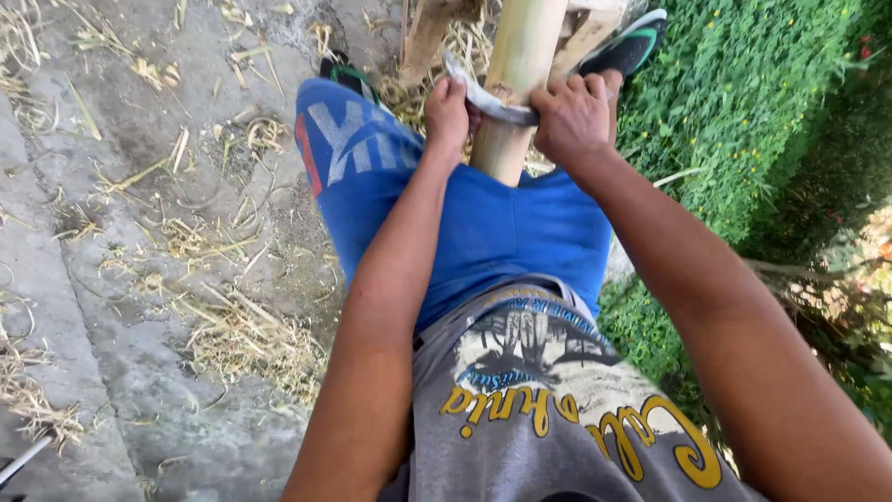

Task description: Shaving the outer layer of a bamboo pole using a curved sickle-like knife.

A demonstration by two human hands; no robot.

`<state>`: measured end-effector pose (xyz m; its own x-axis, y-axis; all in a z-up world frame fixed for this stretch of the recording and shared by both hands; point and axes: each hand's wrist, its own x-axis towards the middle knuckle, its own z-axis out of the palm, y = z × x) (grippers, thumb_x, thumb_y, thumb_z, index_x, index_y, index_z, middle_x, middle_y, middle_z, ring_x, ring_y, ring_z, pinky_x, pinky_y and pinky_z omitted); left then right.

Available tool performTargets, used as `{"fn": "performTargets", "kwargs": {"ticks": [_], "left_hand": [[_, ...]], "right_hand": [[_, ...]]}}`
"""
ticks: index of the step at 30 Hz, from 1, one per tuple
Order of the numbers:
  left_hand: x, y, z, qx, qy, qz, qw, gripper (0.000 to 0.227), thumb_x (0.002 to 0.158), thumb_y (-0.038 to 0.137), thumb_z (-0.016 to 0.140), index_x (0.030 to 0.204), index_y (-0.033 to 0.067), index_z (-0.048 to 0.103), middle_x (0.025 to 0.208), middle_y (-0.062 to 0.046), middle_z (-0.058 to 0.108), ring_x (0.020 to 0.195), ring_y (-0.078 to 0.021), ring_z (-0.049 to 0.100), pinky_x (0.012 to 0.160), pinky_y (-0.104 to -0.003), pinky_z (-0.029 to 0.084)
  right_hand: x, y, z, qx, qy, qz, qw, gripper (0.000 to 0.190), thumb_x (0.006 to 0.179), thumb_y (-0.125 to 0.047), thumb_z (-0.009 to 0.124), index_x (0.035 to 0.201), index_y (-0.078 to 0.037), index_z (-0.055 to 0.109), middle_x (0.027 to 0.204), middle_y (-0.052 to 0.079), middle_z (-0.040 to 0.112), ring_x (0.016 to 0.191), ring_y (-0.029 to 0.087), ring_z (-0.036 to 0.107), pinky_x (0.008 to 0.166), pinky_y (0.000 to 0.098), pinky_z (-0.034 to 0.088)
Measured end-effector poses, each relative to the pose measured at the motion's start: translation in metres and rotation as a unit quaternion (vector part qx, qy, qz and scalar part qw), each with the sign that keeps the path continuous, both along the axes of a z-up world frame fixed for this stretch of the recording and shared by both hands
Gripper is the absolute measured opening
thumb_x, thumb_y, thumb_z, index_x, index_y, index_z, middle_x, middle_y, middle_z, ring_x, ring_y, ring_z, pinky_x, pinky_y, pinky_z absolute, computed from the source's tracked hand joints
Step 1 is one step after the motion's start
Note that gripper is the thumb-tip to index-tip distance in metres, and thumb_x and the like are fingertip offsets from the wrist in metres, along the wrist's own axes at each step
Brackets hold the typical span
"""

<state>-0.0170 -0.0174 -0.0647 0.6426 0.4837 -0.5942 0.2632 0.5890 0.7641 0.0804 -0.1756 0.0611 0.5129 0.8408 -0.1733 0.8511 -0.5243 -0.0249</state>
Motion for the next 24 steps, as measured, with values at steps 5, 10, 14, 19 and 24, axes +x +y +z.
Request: {"fn": "performTargets", "kwargs": {"ticks": [5,10,14,19,24], "left_hand": [[0.001,-0.011,-0.019,0.030,-0.004,-0.003,1.000,0.027,0.105,0.026,0.051,0.088,0.0096,0.062,0.065,0.000,0.061,0.052,-0.0096,0.056,0.047,-0.028,0.045],[0.002,-0.012,-0.046,0.026,-0.038,0.015,0.999,0.029,0.107,0.026,0.052,0.087,0.0074,0.061,0.067,-0.001,0.060,0.055,-0.0106,0.056,0.050,-0.028,0.046],[0.006,-0.001,-0.009,-0.022,-0.123,0.044,0.991,0.022,0.106,0.027,0.054,0.098,0.0095,0.064,0.082,0.001,0.064,0.070,-0.0092,0.060,0.061,-0.026,0.049],[-0.009,0.001,0.009,-0.028,-0.165,0.034,0.985,0.028,0.103,0.034,0.052,0.112,0.0153,0.070,0.102,0.003,0.071,0.088,-0.0063,0.065,0.074,-0.024,0.052],[-0.015,-0.022,0.019,0.313,-0.067,-0.074,0.944,0.027,0.092,0.023,0.073,0.113,0.0105,0.061,0.106,-0.004,0.061,0.091,-0.0167,0.062,0.077,-0.032,0.053]], "right_hand": [[0.009,-0.018,-0.020,0.019,-0.064,0.038,0.997,0.023,0.076,-0.012,0.067,0.098,-0.019,0.072,0.096,0.008,0.064,0.101,0.028,0.061,0.094,0.0432,0.038],[-0.003,-0.022,-0.020,0.050,-0.068,0.025,0.996,0.010,0.084,-0.012,0.067,0.094,-0.013,0.067,0.102,0.009,0.062,0.105,0.030,0.059,0.098,0.0434,0.039],[-0.005,-0.013,-0.024,0.095,-0.109,-0.006,0.990,0.019,0.080,-0.013,0.069,0.098,-0.014,0.066,0.101,0.012,0.060,0.103,0.031,0.057,0.098,0.0443,0.039],[0.008,-0.037,-0.042,0.146,-0.068,-0.183,0.970,0.019,0.081,-0.007,0.068,0.099,-0.012,0.063,0.102,0.010,0.061,0.106,0.030,0.059,0.092,0.0457,0.037],[0.000,-0.059,-0.015,0.222,0.020,-0.184,0.957,0.028,0.076,-0.006,0.067,0.103,-0.006,0.064,0.110,0.014,0.067,0.106,0.037,0.062,0.090,0.0483,0.040]]}}
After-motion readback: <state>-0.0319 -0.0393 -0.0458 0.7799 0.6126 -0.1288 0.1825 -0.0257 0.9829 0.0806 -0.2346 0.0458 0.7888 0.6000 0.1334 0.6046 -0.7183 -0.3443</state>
